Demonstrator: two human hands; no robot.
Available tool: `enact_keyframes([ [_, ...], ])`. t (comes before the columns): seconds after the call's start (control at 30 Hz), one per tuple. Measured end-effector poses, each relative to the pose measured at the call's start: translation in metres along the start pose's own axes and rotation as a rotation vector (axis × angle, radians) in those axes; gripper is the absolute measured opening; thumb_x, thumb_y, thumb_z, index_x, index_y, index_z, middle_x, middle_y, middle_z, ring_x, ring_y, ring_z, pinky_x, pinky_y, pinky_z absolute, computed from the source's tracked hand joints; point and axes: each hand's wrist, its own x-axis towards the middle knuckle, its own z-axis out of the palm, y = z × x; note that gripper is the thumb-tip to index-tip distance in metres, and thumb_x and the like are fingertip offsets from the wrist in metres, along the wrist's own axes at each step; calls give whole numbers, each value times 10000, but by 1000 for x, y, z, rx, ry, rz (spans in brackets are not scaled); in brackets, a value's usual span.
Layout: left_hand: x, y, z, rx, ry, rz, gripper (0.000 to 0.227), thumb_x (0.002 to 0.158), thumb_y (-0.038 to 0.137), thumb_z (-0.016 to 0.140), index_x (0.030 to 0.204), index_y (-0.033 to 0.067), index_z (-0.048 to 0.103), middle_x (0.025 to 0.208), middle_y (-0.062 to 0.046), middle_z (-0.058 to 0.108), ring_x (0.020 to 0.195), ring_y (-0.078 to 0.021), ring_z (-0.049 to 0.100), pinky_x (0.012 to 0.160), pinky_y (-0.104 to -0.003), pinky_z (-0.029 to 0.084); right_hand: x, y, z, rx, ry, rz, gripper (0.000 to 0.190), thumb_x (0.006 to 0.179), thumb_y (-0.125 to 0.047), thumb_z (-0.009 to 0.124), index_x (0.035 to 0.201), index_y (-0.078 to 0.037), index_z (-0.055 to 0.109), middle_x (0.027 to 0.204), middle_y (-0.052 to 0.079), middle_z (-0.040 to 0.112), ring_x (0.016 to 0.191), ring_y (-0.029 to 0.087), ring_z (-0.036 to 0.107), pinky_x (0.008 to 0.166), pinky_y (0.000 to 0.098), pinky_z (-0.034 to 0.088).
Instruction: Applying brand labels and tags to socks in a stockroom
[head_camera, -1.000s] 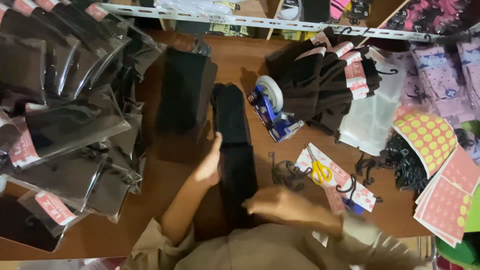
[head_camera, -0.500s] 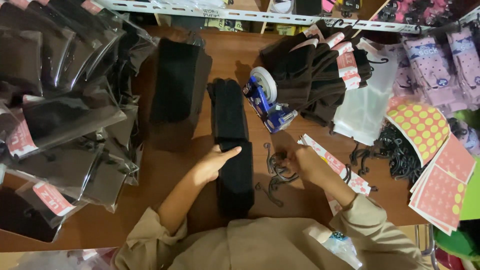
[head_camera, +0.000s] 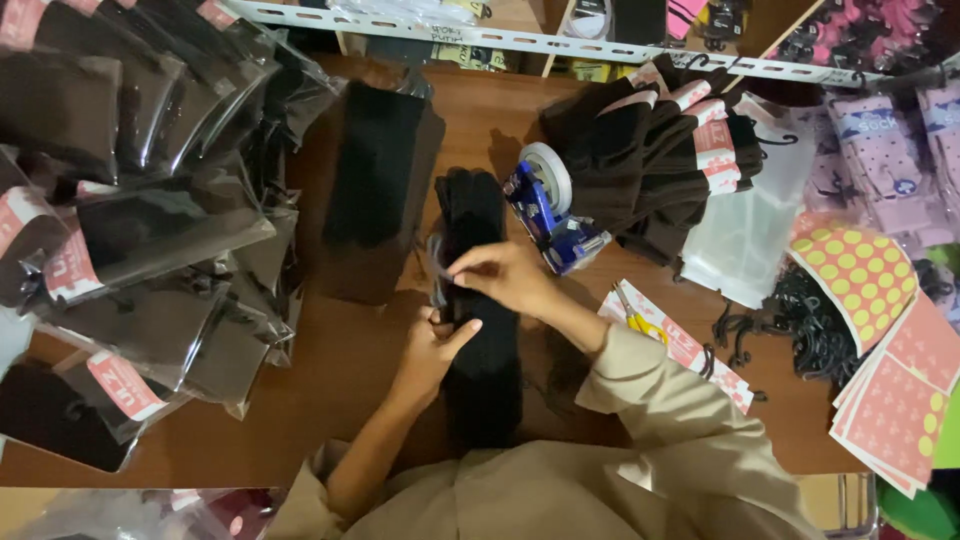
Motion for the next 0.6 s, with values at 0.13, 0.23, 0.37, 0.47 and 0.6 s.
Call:
enact_keyframes([
  [0.13,10,-27,-1,92,35,-33,602,748,341,942,1079,81,511,746,-41,621,656,-172,608,564,-294,499,-1,-3,-13,-438,-236,-119,171,858,13,687,889,-109,803,841,183,748,819,396,736,756,474,584],
  [0.23,17,-41,1,64,-23,-2,581,780,303,922,1068,75,471,769,-75,646,672,-176,621,564,-279,516,-2,39,-46,-598,-335,-144,184,882,-2,659,860,-133,787,867,140,736,860,367,721,800,438,578],
  [0.37,-5,8,-7,275,-59,41,725,769,416,931,1213,89,461,1119,-254,731,927,-337,774,751,-389,636,4,1,-54,-621,-441,-132,194,909,-13,627,854,-135,767,895,128,734,886,351,718,815,435,575],
  [0.47,-34,49,-29,519,-28,489,883,561,469,996,1252,87,599,1157,-181,647,1028,-367,698,857,-470,590,2,-46,-58,-470,-496,75,193,921,31,618,934,-86,771,968,185,751,937,385,728,810,482,588],
  [0.6,-58,71,-52,578,-472,418,380,765,494,855,967,174,817,1279,-71,586,1202,-289,444,1013,-437,385,32,-108,-72,-374,-582,320,254,981,-8,544,980,-108,777,1067,31,781,924,123,711,719,283,711],
])
